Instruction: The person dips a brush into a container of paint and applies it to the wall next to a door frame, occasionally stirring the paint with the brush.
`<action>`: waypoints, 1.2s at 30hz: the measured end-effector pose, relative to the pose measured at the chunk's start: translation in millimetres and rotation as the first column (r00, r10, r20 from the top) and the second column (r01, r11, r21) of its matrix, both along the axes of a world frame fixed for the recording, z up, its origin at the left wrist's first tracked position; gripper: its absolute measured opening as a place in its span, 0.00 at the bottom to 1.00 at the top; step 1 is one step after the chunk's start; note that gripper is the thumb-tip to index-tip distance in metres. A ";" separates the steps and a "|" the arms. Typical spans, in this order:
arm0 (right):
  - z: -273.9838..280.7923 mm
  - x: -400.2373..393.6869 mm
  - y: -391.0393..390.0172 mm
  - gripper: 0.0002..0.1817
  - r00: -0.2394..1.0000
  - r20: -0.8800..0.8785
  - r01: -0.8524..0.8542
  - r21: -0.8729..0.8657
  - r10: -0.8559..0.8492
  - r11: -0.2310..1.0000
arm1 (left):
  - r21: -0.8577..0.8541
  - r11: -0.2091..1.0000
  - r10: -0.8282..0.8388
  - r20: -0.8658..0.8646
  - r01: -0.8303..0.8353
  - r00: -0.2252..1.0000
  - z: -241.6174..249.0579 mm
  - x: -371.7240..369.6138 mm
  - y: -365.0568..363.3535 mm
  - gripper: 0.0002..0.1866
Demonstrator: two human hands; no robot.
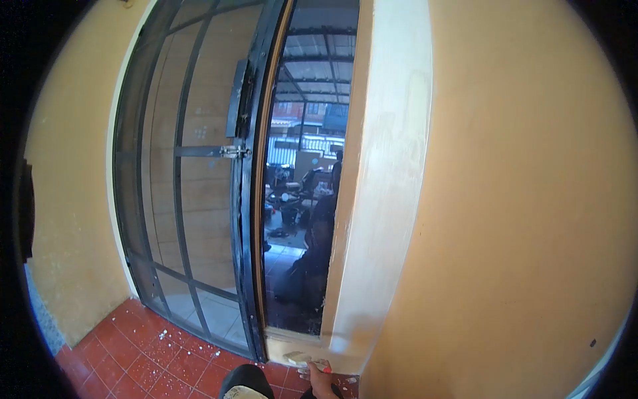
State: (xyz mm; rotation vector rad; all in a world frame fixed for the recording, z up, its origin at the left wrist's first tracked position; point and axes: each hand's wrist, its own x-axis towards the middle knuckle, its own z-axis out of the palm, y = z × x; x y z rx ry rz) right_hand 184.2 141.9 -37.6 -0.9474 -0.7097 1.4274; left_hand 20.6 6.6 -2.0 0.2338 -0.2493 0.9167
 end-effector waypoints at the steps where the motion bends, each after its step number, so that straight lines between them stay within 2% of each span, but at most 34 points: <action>1: 9.9 -1.4 -5.4 0.16 1.000 -0.003 0.002 -0.024 -0.002 1.000 | 0.002 1.000 0.003 -0.004 -0.003 1.000 -1.0 0.3 -1.2 0.34; 5: -11.4 -4.8 9.1 0.16 1.000 0.014 -0.021 0.064 0.020 0.998 | 0.003 1.000 0.013 -0.019 -0.013 1.000 -0.9 -0.5 -3.5 0.34; 10: 14.2 -8.8 -4.9 0.16 0.999 0.003 -0.035 0.023 0.035 0.999 | 0.013 0.999 0.031 -0.044 -0.031 0.999 2.5 -0.1 -6.4 0.34; 14: -25.9 -5.0 24.6 0.16 1.000 0.007 -0.021 0.076 0.021 0.997 | 0.018 0.999 0.049 -0.052 -0.048 0.997 3.9 -0.5 -9.4 0.34; 17: -25.7 -1.3 24.0 0.15 0.997 0.073 0.004 0.040 -0.007 0.999 | 0.007 0.999 0.046 -0.051 -0.046 0.998 1.1 -1.3 -11.2 0.34; 20: -14.1 0.6 19.5 0.15 0.999 0.041 0.001 0.037 -0.002 0.999 | 0.003 0.999 0.041 -0.037 -0.041 0.998 -2.1 -1.4 -13.4 0.34; 22: -17.2 -1.1 22.0 0.16 0.999 -0.011 0.049 0.112 -0.048 0.992 | -0.002 0.999 0.043 -0.027 -0.043 0.999 -4.1 -2.0 -14.0 0.34; 25: -15.8 -0.5 20.8 0.18 0.999 -0.026 0.045 0.044 -0.044 0.998 | -0.006 0.999 0.035 -0.013 -0.035 0.999 -8.2 -2.5 -14.9 0.34; 28: -32.3 3.5 33.4 0.18 0.999 0.036 0.035 0.118 -0.039 0.992 | -0.007 0.999 0.032 -0.002 -0.032 0.999 -11.4 -3.0 -16.6 0.35; 36: -22.6 5.8 29.0 0.18 0.999 -0.012 0.042 0.074 -0.041 0.996 | -0.008 0.999 0.036 0.007 -0.036 0.999 -16.6 -4.2 -23.5 0.35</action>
